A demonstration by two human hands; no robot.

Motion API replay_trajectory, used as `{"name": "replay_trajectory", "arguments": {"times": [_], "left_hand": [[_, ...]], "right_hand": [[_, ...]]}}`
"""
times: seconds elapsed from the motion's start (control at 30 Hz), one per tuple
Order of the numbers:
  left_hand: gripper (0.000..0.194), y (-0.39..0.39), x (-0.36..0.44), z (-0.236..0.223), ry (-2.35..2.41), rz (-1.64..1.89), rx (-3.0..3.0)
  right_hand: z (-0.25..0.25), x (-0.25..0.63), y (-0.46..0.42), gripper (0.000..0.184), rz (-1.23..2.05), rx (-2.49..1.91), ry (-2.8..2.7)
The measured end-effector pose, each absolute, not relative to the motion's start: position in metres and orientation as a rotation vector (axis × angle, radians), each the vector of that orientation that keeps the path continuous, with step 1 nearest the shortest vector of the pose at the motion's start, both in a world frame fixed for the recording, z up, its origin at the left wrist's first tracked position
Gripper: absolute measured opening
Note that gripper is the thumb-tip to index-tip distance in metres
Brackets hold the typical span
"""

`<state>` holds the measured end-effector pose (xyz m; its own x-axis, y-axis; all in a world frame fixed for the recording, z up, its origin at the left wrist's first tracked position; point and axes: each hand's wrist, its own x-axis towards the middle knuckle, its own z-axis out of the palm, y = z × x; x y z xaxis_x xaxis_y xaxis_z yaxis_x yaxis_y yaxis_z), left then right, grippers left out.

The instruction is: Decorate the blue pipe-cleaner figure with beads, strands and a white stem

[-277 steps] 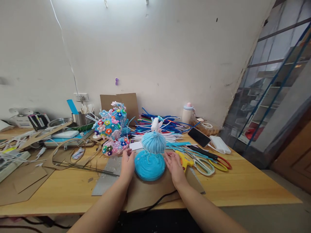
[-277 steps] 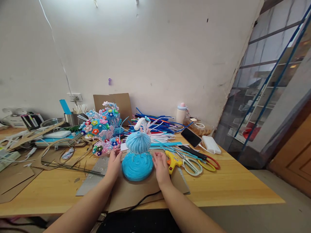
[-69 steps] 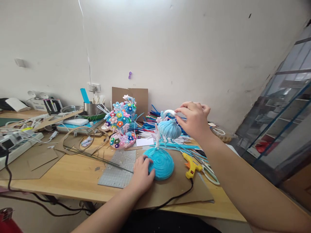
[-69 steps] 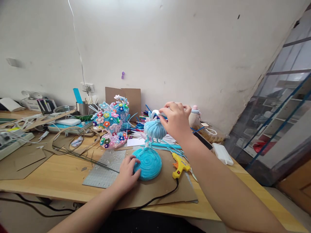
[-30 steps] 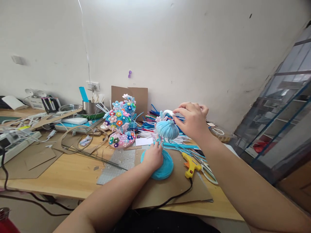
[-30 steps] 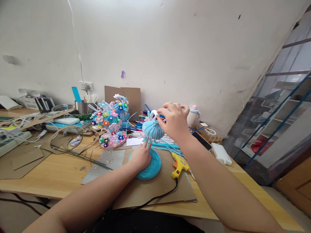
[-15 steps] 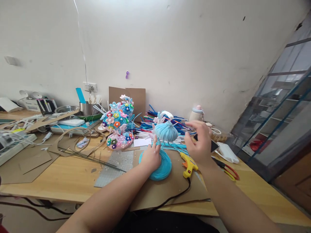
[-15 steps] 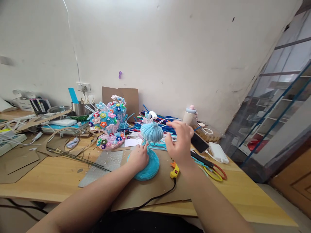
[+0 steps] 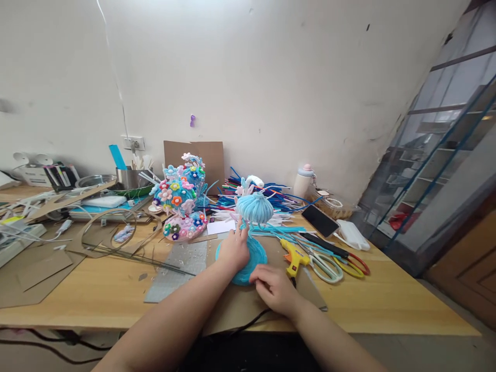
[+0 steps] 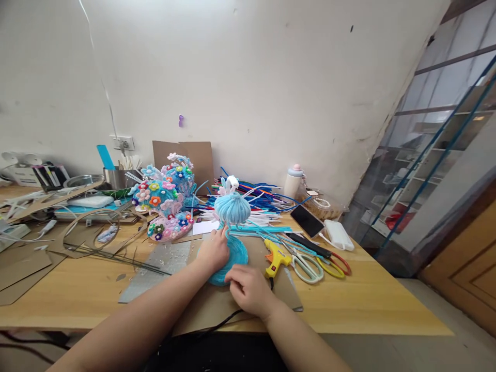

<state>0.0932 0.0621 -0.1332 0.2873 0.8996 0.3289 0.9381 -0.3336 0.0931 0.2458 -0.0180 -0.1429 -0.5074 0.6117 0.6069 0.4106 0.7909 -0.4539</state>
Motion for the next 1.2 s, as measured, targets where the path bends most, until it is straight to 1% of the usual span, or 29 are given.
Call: {"name": "replay_trajectory", "arguments": {"times": [0.2, 0.43, 0.7, 0.93, 1.03, 1.13, 1.2], "left_hand": [[0.044, 0.064, 0.093, -0.133, -1.748, -0.477, -2.412], [0.043, 0.06, 0.094, -0.13, -1.746, -0.463, -2.392], [0.033, 0.059, 0.093, -0.129, -1.712, -0.441, -2.4], [0.038, 0.058, 0.092, -0.127, -1.733, -0.502, -2.406], [0.036, 0.057, 0.091, -0.126, -1.739, -0.537, -2.427], [0.039, 0.056, 0.089, -0.125, -1.729, -0.592, -2.456], [0.04, 0.057, 0.087, -0.126, -1.72, -0.645, -2.471]], "right_hand": [[-0.145, 0.243, -0.014, 0.025, 0.439, -0.848, -2.267], [-0.145, 0.244, -0.014, 0.025, 0.504, -0.883, -2.272], [-0.145, 0.244, -0.014, 0.026, 0.522, -0.891, -2.265], [-0.146, 0.244, -0.011, 0.027, 0.484, -0.951, -2.18], [-0.145, 0.244, 0.003, 0.034, 0.421, -1.099, -2.063], [-0.14, 0.241, 0.025, 0.044, 0.404, -1.253, -2.026], [-0.137, 0.236, 0.039, 0.044, 0.425, -1.335, -2.047]]}}
